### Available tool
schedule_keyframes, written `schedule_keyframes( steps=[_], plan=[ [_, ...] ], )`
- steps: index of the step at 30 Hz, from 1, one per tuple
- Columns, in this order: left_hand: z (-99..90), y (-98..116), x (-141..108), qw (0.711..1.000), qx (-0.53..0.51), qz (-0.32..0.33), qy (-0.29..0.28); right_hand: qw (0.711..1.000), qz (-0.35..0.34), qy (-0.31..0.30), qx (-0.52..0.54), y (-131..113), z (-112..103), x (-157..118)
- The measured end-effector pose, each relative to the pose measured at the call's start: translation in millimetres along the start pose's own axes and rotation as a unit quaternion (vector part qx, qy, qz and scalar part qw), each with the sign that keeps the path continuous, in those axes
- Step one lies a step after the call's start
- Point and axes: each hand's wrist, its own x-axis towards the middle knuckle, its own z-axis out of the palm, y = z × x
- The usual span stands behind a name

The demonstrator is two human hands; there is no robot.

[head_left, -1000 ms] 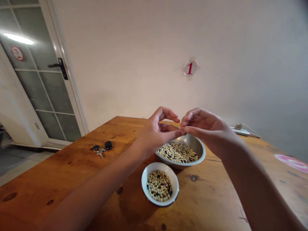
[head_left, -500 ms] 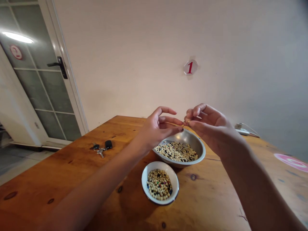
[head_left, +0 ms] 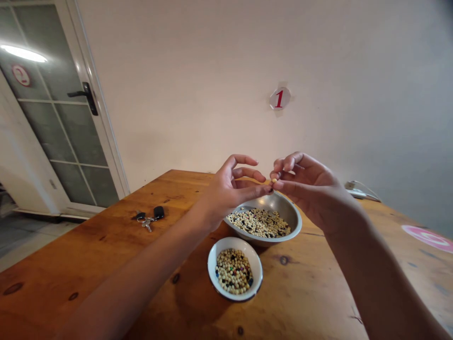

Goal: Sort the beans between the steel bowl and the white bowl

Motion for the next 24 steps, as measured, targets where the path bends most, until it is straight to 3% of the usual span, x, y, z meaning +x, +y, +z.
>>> schedule_keyframes(
  steps=[24],
  plan=[
    [-2.9, -2.3, 1.0, 1.0, -0.007, 0.005, -0.005, 1.0, -0.002, 0.0, -0.014, 2.4, 1.8, 0.6]
  ],
)
